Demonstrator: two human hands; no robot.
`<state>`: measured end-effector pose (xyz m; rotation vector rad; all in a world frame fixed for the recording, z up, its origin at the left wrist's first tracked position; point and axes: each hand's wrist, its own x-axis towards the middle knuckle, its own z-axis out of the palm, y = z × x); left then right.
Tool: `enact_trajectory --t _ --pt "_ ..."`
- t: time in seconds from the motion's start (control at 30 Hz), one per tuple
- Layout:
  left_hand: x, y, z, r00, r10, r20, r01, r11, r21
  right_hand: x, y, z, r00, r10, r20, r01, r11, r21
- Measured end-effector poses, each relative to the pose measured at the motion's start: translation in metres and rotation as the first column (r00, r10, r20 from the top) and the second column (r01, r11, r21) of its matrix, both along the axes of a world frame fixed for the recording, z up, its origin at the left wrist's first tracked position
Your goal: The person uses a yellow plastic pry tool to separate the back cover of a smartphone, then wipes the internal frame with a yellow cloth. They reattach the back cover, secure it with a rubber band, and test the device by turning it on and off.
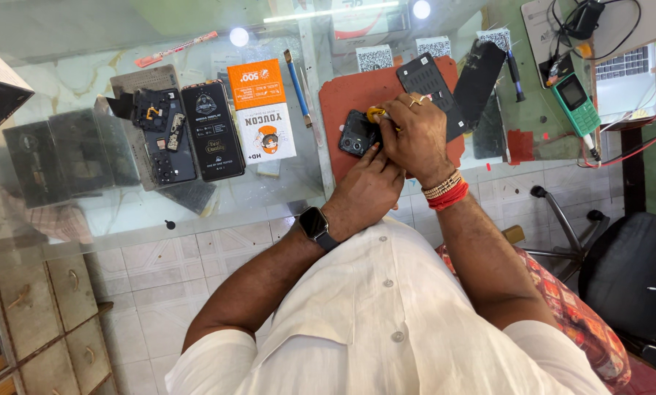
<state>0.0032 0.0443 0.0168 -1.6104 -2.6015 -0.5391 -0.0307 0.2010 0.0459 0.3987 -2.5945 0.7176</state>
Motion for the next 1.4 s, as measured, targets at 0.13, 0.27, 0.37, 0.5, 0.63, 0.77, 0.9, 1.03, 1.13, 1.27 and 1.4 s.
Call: enact_trajectory --t 0.13,0.27,0.37,0.5,0.63,0.77,0.9,1.03,1.13,1.27,1.4 --pt "-0.001 -0.001 0.000 0.998 0.007 -0.067 -0.008 1.000 -0.002 0.007 0.009 0.006 1.000 -0.010 -0.027 0.012 0.998 0.057" --pt "-0.002 0.000 0.003 0.999 -0.012 -0.042 0.012 1.000 0.004 0.025 0.034 0.014 0.997 -0.073 0.001 0.073 0.997 0.035" --pt "-0.002 0.003 0.008 0.998 -0.041 -0.043 0.039 0.997 -0.067 0.036 0.053 0.013 0.989 -0.148 0.023 0.149 0.988 -0.049" --pt "-0.004 0.006 0.015 1.000 -0.021 0.012 0.022 0.998 -0.058 0.052 0.072 0.004 0.967 -0.252 0.045 0.256 0.960 -0.113" --pt "-0.009 0.007 0.018 0.983 0.000 0.185 -0.007 0.999 0.035 0.071 0.084 -0.004 0.938 -0.325 0.122 0.345 0.910 -0.232" --pt "-0.013 0.006 0.017 0.936 0.058 0.346 -0.110 0.985 0.132 0.082 0.089 -0.008 0.939 -0.317 0.136 0.344 0.881 -0.324" --pt "-0.018 0.006 0.009 0.940 0.077 0.332 -0.157 0.962 0.222 0.089 0.090 -0.009 0.946 -0.293 0.137 0.324 0.863 -0.389" --pt "-0.022 0.003 0.001 0.940 0.075 0.334 -0.166 0.954 0.251 0.096 0.088 -0.009 0.944 -0.304 0.130 0.330 0.876 -0.352" --pt "-0.025 0.002 -0.003 0.933 0.078 0.351 -0.169 0.956 0.238 0.101 0.084 -0.007 0.951 -0.287 0.114 0.308 0.897 -0.318" --pt "-0.027 0.003 -0.003 0.930 0.063 0.363 -0.158 0.958 0.238 0.103 0.079 -0.002 0.963 -0.260 0.063 0.268 0.935 -0.233" --pt "-0.027 0.003 -0.001 0.931 0.065 0.360 -0.153 0.963 0.221 0.100 0.073 0.002 0.961 -0.275 0.008 0.275 0.957 -0.093"
